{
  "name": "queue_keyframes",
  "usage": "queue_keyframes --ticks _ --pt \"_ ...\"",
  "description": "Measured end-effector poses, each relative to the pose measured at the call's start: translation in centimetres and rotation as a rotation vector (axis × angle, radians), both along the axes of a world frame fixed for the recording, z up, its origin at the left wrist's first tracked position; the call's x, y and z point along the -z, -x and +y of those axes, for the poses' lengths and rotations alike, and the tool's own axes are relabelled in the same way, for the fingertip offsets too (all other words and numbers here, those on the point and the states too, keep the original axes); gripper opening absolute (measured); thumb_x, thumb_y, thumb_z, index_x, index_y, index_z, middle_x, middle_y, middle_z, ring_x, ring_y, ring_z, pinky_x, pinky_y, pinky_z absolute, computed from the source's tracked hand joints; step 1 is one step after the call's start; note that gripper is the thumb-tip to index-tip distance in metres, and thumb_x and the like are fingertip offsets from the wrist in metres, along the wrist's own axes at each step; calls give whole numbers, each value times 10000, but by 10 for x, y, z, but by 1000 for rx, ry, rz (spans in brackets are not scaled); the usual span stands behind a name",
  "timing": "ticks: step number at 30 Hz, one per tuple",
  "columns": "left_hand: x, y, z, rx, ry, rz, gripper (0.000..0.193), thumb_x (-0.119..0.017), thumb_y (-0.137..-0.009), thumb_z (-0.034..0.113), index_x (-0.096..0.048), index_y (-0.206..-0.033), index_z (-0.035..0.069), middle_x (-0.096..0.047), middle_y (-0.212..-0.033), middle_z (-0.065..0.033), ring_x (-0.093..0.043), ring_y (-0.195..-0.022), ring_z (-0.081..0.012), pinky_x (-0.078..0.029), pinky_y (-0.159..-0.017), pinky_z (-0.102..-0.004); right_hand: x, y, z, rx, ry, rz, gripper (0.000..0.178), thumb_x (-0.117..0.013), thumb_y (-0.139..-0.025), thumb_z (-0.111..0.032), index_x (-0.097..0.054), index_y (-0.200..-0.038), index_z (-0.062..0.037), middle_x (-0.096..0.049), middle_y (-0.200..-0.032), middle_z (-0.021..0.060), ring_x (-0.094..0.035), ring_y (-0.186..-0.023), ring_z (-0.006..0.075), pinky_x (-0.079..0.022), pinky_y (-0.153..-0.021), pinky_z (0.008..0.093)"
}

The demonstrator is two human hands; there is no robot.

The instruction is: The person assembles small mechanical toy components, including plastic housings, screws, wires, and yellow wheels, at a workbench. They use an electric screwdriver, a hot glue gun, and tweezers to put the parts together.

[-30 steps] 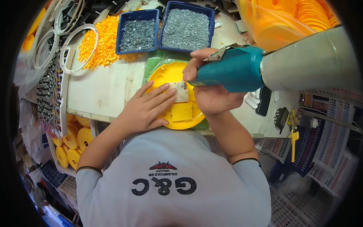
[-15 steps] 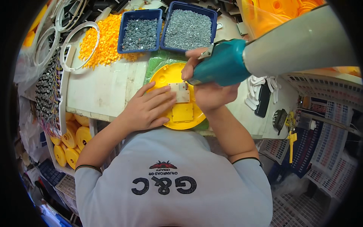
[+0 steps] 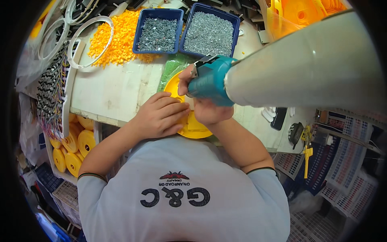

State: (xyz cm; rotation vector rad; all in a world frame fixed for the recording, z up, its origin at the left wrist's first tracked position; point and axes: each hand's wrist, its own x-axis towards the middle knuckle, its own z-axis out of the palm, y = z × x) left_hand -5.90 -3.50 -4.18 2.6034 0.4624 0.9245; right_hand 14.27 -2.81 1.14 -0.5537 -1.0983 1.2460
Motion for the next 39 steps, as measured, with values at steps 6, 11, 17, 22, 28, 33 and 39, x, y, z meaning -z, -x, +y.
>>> queue_keyframes --ticks 6,11,17,22,28,33,39 --pt "0 1 -1 -3 41 -17 460 -799 -821 298 -727 -1195 40 -697 -1266 -90 -681 -1118 -273 -538 -1007 -426 -21 -13 -7 -55 77 0 896 -451 -903 -725 -602 -1255 86 -646 -974 144 -634 -879 214 -507 -832 339" --pt "4 5 2 -45 40 -57 525 -817 -808 299 -703 -1233 12 -697 -1280 -121 -690 -1125 -298 -559 -1012 -443 -44 -5 -40 -56 -9 32 675 -489 -993 -555 -602 -1233 65 -656 -952 168 -633 -897 239 -509 -873 361" --pt "3 8 -5 -32 66 -125 503 -829 -795 279 -707 -1185 -16 -708 -1217 -153 -708 -1077 -339 -576 -973 -448 -19 5 -50 42 130 -127 749 -454 -934 -679 -637 -1124 22 -628 -812 143 -601 -714 267 -489 -704 401" --pt "10 -1 0 49 80 -189 457 -797 -828 256 -711 -1161 -44 -696 -1209 -169 -694 -1066 -346 -572 -968 -437 -14 5 -46 68 -91 -102 666 -505 -902 -595 -648 -1069 33 -622 -788 174 -572 -656 263 -464 -637 390" --pt "-5 10 4 7 9 -214 387 -794 -787 253 -691 -1050 -12 -681 -1128 -148 -675 -1067 -327 -555 -972 -432 -20 -10 -40 53 -18 -56 846 -448 -946 -675 -526 -1318 80 -641 -831 178 -600 -716 288 -509 -758 430" --pt "-39 119 71 -649 -190 -177 242 -748 -835 124 -745 -1056 25 -741 -1185 -147 -714 -1044 -351 -571 -935 -462 -67 -42 -20 147 -95 -104 907 -454 -1001 -655 -384 -1518 87 -637 -1117 232 -625 -1001 321 -491 -959 456" --pt "-49 278 164 -1189 -42 67 233 -665 -979 219 -783 -1149 112 -733 -1115 -130 -695 -1044 -350 -563 -903 -457 -62 -75 -8 221 -78 -146 860 -543 -1050 -510 -228 -1621 50 -515 -1495 281 -542 -1384 396 -395 -1208 496"
